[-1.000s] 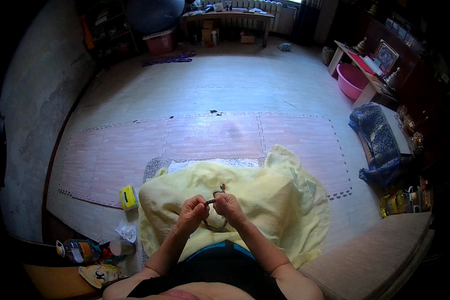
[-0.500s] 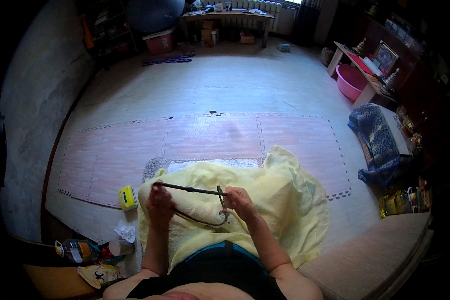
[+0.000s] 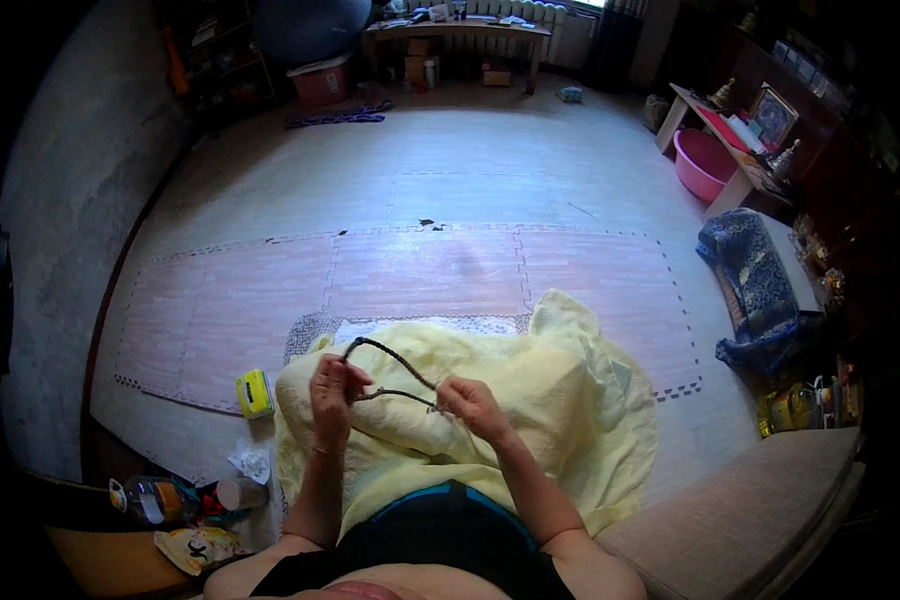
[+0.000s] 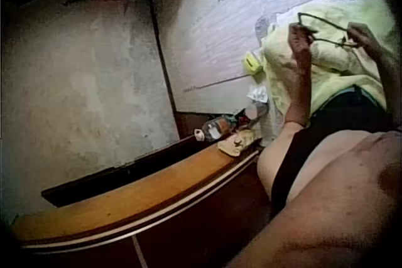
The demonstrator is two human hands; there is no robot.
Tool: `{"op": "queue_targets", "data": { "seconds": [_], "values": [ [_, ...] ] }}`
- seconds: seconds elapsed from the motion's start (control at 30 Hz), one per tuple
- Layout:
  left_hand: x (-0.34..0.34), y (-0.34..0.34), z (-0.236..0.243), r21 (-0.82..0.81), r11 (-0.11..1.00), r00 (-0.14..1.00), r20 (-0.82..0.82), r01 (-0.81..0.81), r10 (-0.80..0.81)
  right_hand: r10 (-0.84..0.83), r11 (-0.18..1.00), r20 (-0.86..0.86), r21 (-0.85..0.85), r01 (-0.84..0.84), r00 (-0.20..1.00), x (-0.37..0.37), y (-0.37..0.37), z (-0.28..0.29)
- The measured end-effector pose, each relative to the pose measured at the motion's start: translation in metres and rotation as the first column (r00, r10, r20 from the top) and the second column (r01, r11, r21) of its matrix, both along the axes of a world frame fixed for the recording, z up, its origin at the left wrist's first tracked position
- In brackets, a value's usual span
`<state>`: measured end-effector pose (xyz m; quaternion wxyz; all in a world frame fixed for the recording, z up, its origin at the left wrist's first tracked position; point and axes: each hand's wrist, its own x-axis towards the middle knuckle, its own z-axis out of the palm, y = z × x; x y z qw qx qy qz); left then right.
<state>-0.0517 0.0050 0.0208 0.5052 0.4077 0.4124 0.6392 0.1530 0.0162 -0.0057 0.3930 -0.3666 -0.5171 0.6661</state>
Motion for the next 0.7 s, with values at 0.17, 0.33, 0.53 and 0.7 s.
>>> {"op": "queue_targets", "data": {
  "seconds": [0.17,0.33,0.53,0.7],
  "values": [
    [0.034,-0.005,-0.018,0.030,0.990,0.962,-0.242,0.137,-0.126,0.141,0.952,0.285,0.224,-0.209,0.948,-0.012,-0.004,-0.001],
    [0.042,-0.014,-0.027,-0.049,0.961,0.933,-0.234,0.271,-0.274,0.031,0.981,0.054,0.192,-0.040,0.998,-0.009,-0.003,0.000],
    [0.042,-0.018,-0.018,-0.154,0.918,0.926,-0.043,0.365,-0.375,0.014,0.994,0.021,0.111,-0.017,1.000,0.000,0.002,-0.011],
    [0.026,-0.012,-0.013,-0.201,0.937,0.871,0.462,0.286,-0.167,0.020,0.998,-0.057,0.054,-0.017,0.998,0.012,0.006,-0.022]
  ]
}}
